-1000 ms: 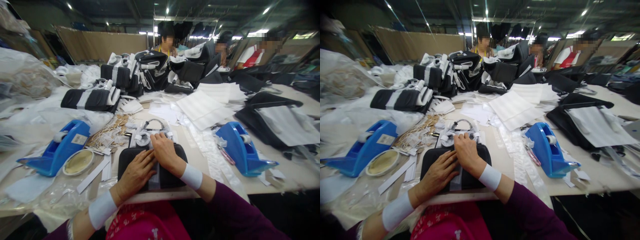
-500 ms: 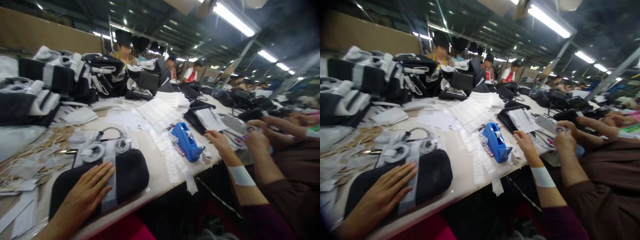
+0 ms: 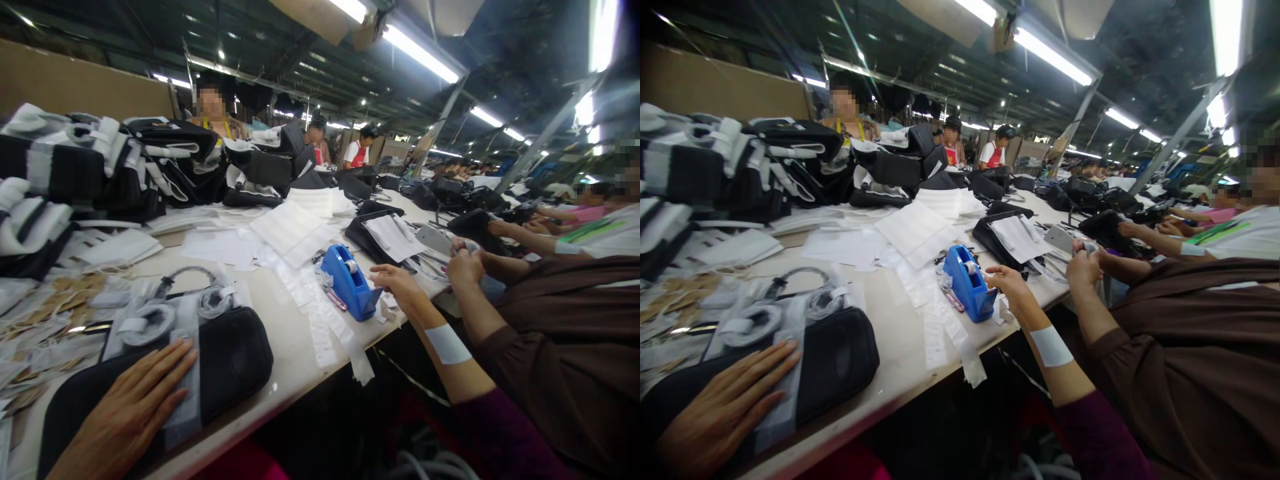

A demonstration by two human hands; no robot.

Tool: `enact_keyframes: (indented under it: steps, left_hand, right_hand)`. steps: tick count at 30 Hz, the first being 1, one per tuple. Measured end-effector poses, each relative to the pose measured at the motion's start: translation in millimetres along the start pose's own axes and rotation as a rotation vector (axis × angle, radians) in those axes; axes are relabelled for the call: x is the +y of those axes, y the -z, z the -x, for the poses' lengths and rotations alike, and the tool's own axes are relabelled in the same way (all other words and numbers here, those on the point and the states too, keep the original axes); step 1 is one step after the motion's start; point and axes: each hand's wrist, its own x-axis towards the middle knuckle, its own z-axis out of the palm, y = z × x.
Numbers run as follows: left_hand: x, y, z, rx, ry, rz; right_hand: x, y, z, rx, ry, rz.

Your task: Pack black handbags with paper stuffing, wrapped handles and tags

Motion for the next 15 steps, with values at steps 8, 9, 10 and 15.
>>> enact_keyframes:
  steps: [8, 9, 10, 15]
  left_hand:
    - [1, -6.5, 3, -0.006, 0.046, 0.137]
    - [1, -6.9, 2, 0.001, 0.049, 0.153]
    - [1, -6.3, 2, 0.011, 0.05, 0.161]
    - [12, 13.3, -2, 0.002, 0.054, 0.103]
  right_hand:
    - [37, 9, 46, 0.096, -0.056, 0.144]
    - [45, 9, 46, 0.102, -0.07, 0.201]
    - [51, 10, 45, 0.108, -0.08, 0.258]
    - [48, 11, 54, 0.114, -0.098, 0.637]
